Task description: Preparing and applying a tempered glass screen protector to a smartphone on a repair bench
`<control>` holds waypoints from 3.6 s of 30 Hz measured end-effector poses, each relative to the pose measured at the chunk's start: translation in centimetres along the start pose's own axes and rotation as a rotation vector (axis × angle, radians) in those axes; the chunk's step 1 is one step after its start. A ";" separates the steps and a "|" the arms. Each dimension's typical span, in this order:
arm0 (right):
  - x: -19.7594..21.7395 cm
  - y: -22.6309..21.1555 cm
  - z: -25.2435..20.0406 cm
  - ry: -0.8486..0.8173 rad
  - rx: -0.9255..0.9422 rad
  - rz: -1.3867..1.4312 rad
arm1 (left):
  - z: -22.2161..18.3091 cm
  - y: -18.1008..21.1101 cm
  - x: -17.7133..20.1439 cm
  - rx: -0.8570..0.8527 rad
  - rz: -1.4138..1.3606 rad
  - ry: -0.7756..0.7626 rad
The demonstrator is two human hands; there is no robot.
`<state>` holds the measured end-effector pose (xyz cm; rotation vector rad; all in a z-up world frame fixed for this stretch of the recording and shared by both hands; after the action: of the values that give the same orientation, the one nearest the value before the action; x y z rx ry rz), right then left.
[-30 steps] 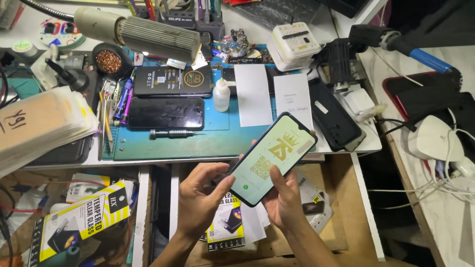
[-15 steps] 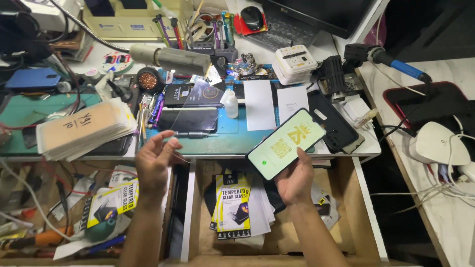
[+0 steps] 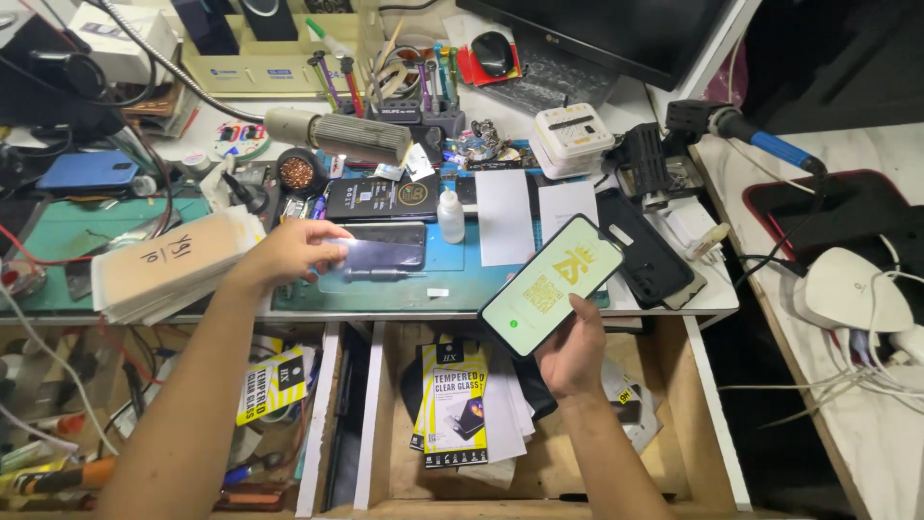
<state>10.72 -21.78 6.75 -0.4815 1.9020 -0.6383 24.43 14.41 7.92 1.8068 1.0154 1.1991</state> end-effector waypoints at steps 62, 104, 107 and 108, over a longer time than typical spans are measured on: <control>1.7 8.6 -0.3 -0.106 -0.236 -0.202 | 1.1 -1.2 -6.8 -0.650 1.286 0.181; 7.2 13.1 3.8 -0.107 -0.443 -0.349 | -16.9 -5.7 2.8 -0.206 -0.660 0.289; 7.0 12.9 3.6 -0.122 -0.444 -0.331 | -15.1 -4.3 -0.2 -0.261 -0.692 0.209; 7.7 13.0 2.9 -0.148 -0.466 -0.353 | -15.1 -4.0 -1.5 -0.282 -0.726 0.183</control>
<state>9.75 -16.82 -7.75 -1.1496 1.8352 -0.3614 8.99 16.98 8.34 0.9793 1.3674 0.9825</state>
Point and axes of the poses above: each hand's wrist, its own z-axis towards the middle knuckle, its own x-axis out of the back of the hand, y = z × x, the point moved 10 cm from there along z, towards the middle knuckle, and after that the axes turned 6 degrees about -z, right-handed, at the moved point
